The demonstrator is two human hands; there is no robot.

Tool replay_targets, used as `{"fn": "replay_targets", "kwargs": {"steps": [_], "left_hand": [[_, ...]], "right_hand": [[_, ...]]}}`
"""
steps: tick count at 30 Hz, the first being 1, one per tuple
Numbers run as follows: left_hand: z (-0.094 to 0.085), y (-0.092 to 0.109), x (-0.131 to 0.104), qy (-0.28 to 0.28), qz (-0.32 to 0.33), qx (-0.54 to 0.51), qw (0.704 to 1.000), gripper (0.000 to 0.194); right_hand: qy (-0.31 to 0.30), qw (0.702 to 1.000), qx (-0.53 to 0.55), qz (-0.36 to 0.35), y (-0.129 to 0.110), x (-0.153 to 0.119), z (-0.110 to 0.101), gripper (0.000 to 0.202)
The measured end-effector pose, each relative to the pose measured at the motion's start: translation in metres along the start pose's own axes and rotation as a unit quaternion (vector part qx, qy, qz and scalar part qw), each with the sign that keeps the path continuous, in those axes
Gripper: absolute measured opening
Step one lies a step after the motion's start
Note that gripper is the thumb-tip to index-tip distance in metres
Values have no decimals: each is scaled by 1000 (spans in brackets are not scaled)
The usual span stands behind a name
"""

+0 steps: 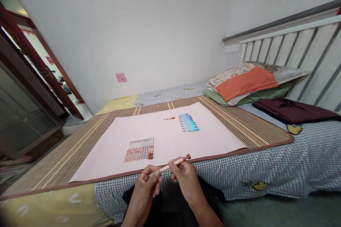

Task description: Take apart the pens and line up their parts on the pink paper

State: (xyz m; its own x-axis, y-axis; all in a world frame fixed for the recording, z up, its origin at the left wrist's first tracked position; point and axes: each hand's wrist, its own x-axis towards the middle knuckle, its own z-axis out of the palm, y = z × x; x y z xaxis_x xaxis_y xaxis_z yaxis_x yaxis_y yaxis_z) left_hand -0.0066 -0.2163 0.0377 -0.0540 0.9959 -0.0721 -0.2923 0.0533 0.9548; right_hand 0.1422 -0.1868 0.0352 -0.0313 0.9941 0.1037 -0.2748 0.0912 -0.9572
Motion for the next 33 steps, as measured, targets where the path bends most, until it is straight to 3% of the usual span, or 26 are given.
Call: {"fn": "replay_targets", "kwargs": {"steps": [3, 6, 8, 14, 19, 21, 26, 33], "left_hand": [[1, 1, 7, 1, -60, 18, 998, 64], [4, 11, 18, -35, -93, 1, 995, 79], [6, 21, 28, -45, -63, -25, 997, 76], [14, 41, 74, 13, 40, -65, 997, 45], [17, 52, 122, 9, -4, -63, 998, 64], [17, 54, 140, -11, 14, -95, 995, 61], [14, 45, 182, -6, 35, -170, 985, 41], [4, 15, 213, 29, -3, -214, 976, 39]], "right_hand": [[-13, 1000, 5, -11, -3, 5, 0, 50], [-14, 1000, 9, -22, -9, 20, 1, 48], [-10, 1000, 11, -25, -13, 35, 2, 49], [-14, 998, 39, -43, -20, 90, 13, 50], [-19, 996, 58, -64, -25, 133, 23, 47], [-16, 996, 65, -65, -25, 150, 26, 46], [-18, 995, 87, -39, -12, 186, 30, 46], [-5, 992, 126, 13, 19, 207, 20, 54]]}}
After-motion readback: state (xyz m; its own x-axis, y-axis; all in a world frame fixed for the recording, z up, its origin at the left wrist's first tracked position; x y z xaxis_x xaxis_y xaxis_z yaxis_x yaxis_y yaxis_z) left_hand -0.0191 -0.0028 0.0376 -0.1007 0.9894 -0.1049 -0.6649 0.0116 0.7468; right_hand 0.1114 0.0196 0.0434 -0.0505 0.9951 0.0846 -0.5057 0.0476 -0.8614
